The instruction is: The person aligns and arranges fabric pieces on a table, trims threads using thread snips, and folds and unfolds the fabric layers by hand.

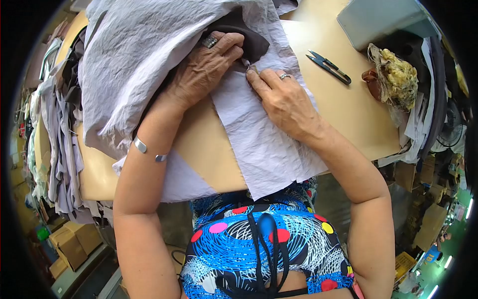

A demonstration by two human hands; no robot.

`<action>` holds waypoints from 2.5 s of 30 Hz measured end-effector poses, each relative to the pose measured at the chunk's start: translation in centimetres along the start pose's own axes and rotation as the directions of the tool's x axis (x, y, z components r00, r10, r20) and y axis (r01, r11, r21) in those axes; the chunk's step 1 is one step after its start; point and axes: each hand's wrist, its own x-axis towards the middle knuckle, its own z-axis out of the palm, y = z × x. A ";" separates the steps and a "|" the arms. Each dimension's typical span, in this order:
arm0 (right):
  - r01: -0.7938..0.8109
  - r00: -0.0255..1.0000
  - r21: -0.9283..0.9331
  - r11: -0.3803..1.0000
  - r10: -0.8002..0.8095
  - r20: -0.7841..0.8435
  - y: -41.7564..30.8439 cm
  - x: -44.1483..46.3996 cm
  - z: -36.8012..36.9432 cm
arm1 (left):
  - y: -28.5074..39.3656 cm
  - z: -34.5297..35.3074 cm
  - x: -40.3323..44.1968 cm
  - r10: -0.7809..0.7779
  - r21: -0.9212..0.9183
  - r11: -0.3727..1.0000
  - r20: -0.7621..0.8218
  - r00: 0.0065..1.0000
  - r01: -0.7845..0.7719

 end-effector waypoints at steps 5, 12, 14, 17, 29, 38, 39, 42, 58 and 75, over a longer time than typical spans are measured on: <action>-0.014 1.000 -0.020 1.000 0.013 -0.013 -0.1 0.2 0.0 | -0.2 0.0 0.2 -0.002 -0.006 1.000 -0.003 1.000 0.001; -0.011 1.000 -0.015 1.000 0.011 -0.012 -0.1 0.1 0.1 | 1.7 -0.5 0.4 -0.131 0.009 0.991 -0.020 0.991 0.131; -0.008 1.000 -0.014 1.000 0.008 -0.007 -0.2 0.2 0.0 | 1.7 0.2 0.2 -0.135 0.043 0.990 -0.041 0.990 0.137; -0.010 1.000 -0.002 1.000 0.010 0.026 -0.2 0.5 -0.1 | 1.7 0.5 0.4 -0.104 0.095 0.989 -0.075 0.992 0.111; -0.015 1.000 0.008 1.000 0.015 0.013 -0.2 0.5 -0.1 | 1.0 0.1 0.4 -0.149 0.009 0.989 -0.037 0.988 0.150; -0.022 0.999 0.008 1.000 0.022 0.034 -0.3 0.7 -0.3 | 2.0 -0.1 0.3 -0.234 0.035 0.972 0.024 0.972 0.233; -0.020 0.999 0.006 1.000 0.019 0.042 -0.3 0.7 -0.4 | 2.0 0.0 0.4 -0.225 0.060 0.973 0.026 0.974 0.223; -0.013 1.000 0.023 1.000 0.012 0.028 -0.3 0.9 -0.5 | 2.0 0.4 0.2 -0.204 0.110 0.973 -0.017 0.979 0.205; -0.064 0.998 0.196 0.979 0.066 -0.004 0.5 0.1 -1.0 | 1.9 0.8 -0.1 -0.220 0.014 0.975 -0.092 0.971 0.222; -0.219 0.975 0.354 0.909 0.193 0.106 1.7 0.7 -1.1 | 3.6 0.0 0.9 -0.404 0.016 0.914 -0.014 0.915 0.404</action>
